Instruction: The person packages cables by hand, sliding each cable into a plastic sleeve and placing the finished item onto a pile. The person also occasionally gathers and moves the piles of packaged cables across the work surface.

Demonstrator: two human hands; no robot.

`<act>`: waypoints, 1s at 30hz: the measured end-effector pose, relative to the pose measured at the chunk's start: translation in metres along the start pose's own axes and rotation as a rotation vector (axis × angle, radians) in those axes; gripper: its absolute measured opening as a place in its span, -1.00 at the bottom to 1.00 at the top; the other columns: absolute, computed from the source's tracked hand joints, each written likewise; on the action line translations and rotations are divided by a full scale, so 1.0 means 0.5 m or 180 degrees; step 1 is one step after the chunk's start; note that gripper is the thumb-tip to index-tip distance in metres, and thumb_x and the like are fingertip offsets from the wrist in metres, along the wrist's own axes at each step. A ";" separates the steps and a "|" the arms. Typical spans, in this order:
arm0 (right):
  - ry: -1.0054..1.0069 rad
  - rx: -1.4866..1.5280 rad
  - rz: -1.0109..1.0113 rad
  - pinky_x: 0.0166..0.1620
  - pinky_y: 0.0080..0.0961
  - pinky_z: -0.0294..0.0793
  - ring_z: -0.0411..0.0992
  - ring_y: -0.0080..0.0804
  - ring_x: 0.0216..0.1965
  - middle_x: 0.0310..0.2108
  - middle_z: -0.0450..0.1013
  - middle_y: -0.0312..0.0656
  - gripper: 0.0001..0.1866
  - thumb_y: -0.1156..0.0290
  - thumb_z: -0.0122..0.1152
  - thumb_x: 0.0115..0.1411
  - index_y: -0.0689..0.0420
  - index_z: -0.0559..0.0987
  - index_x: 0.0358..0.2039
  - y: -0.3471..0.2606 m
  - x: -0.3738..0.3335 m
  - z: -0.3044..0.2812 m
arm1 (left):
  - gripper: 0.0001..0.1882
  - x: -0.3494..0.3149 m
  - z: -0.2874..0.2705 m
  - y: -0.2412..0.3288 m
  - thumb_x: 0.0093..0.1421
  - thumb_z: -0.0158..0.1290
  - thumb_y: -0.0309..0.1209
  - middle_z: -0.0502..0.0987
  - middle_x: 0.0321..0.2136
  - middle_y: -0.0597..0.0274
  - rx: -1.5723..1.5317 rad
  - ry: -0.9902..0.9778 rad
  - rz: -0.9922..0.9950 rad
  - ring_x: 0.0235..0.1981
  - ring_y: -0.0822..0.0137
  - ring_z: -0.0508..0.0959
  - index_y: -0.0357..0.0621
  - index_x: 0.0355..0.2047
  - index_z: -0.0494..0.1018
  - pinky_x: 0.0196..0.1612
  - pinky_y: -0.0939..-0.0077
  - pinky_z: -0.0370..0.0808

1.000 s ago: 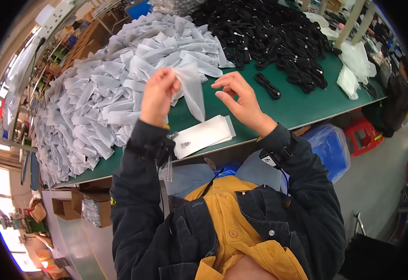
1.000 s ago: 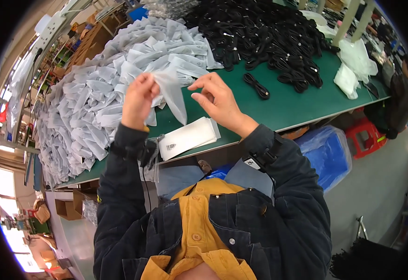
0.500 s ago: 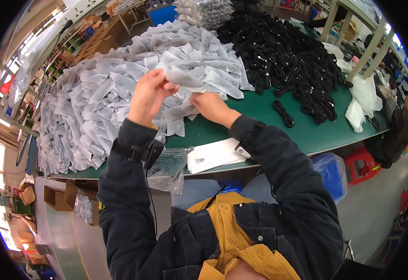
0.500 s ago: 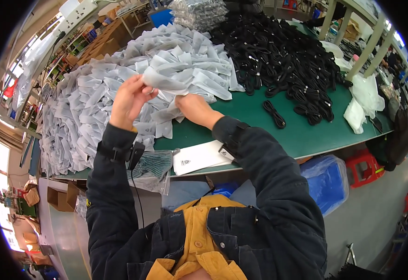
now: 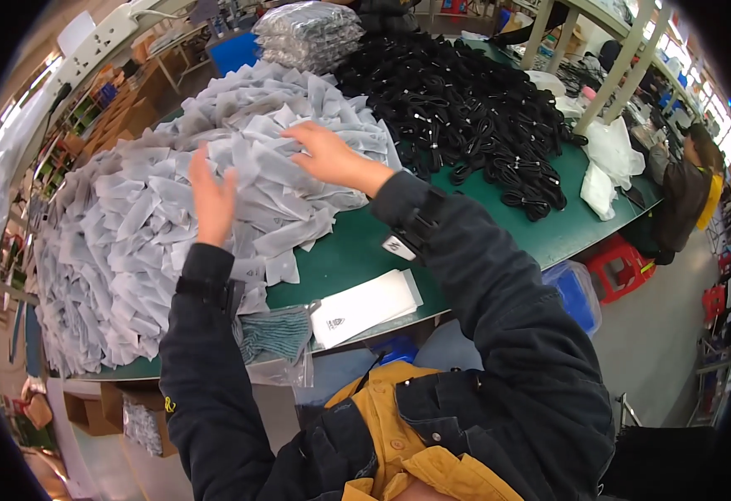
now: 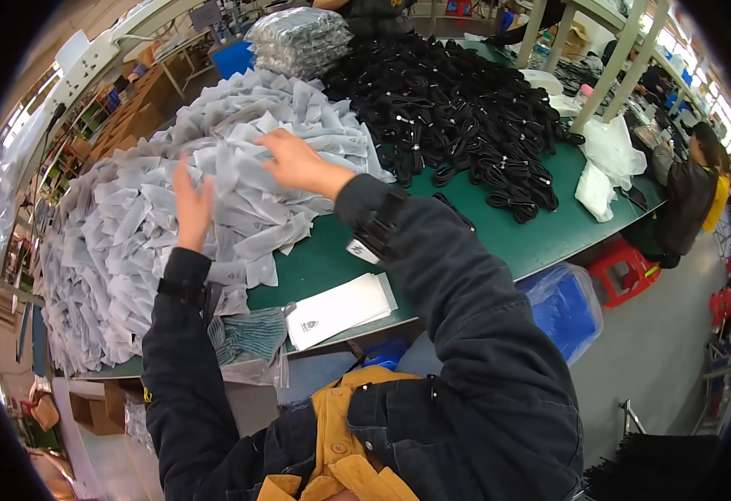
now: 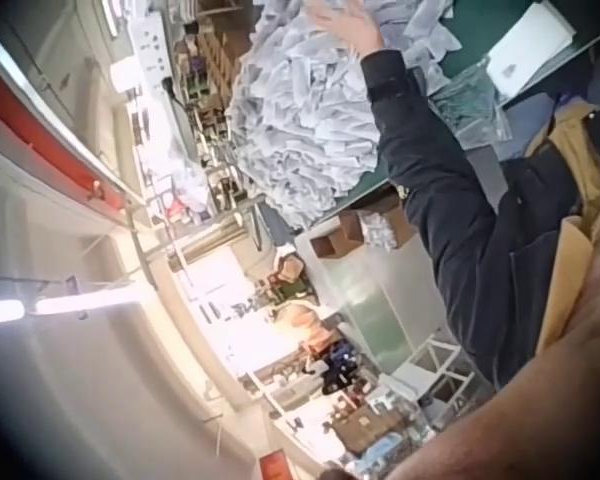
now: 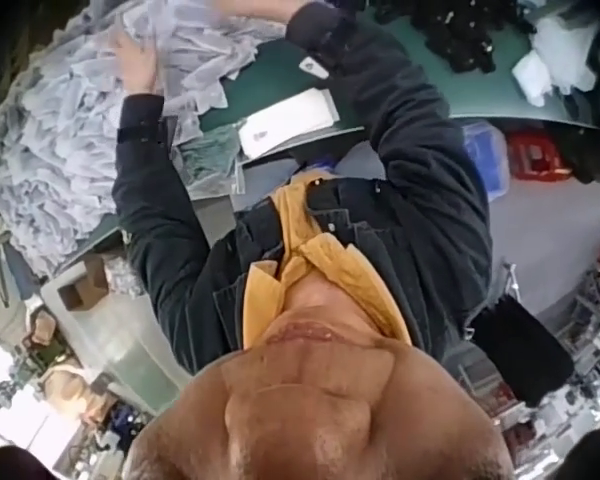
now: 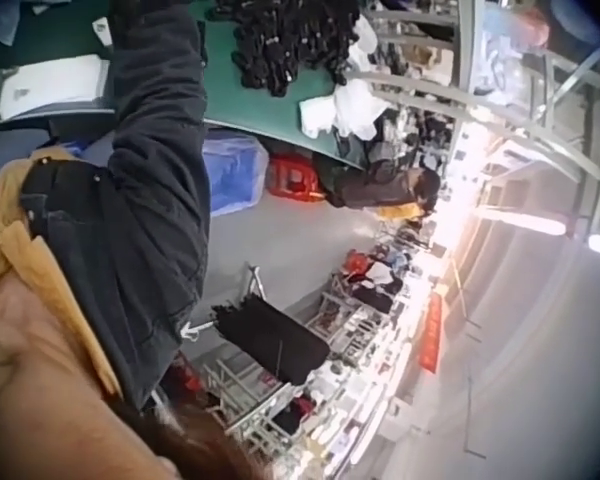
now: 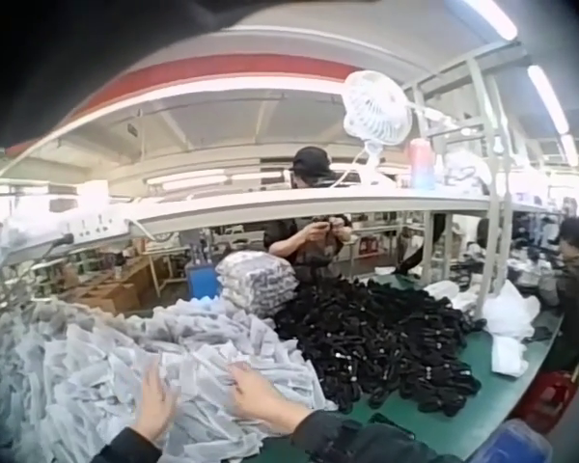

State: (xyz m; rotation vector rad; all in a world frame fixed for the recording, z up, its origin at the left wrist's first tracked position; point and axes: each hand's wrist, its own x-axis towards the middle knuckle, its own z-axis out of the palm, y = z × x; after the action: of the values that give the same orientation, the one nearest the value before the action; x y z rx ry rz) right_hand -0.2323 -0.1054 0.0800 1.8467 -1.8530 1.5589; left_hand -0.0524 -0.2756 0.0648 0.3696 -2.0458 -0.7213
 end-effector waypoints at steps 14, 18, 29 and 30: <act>-0.1694 -0.3162 0.1605 0.20 0.33 0.21 -0.07 0.10 0.41 0.38 0.11 -0.23 -0.41 -0.05 0.19 0.17 -0.34 0.41 0.24 0.242 -0.165 -0.267 | 0.03 -0.051 0.087 0.025 -0.11 0.37 0.00 -0.29 0.47 0.21 0.2612 -0.2364 0.0958 0.46 -0.11 -0.32 0.53 0.37 0.08 0.11 -0.75 0.00; -0.2002 -0.3203 0.1095 0.20 0.28 0.23 -0.07 0.10 0.41 0.39 0.10 -0.23 -0.41 -0.07 0.14 0.21 -0.33 0.39 0.26 0.234 -0.214 -0.315 | 0.03 -0.031 0.075 0.040 -0.10 0.37 0.01 -0.29 0.47 0.21 0.2469 -0.2583 0.0818 0.46 -0.08 -0.30 0.53 0.37 0.08 0.15 -0.70 -0.01; -0.1254 -0.3106 0.0821 0.04 -0.09 0.44 0.31 -0.04 0.12 0.06 0.35 -0.05 -0.47 0.09 0.37 0.05 0.01 0.53 0.02 0.052 -0.319 -0.336 | -0.20 -0.112 0.083 0.148 0.05 0.30 -0.21 0.10 0.35 0.00 0.1540 -0.1127 0.0249 0.33 -0.11 0.17 0.11 0.30 0.23 0.18 -0.38 0.23; -0.1106 -0.3041 0.1325 -0.01 -0.12 0.46 0.39 -0.05 0.03 -0.03 0.39 -0.04 -0.48 0.12 0.40 0.02 0.08 0.54 -0.03 0.025 -0.331 -0.343 | -0.34 -0.142 0.079 0.192 0.07 0.28 -0.28 0.25 0.21 -0.05 0.1075 -0.1309 0.0401 0.22 -0.10 0.29 -0.03 0.18 0.32 0.14 -0.17 0.31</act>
State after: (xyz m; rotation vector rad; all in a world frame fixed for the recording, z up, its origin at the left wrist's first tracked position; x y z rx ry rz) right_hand -0.2949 0.1217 0.0417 1.3454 -2.5747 0.2043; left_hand -0.0455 -0.1501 0.0607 0.2947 -2.5658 -0.3934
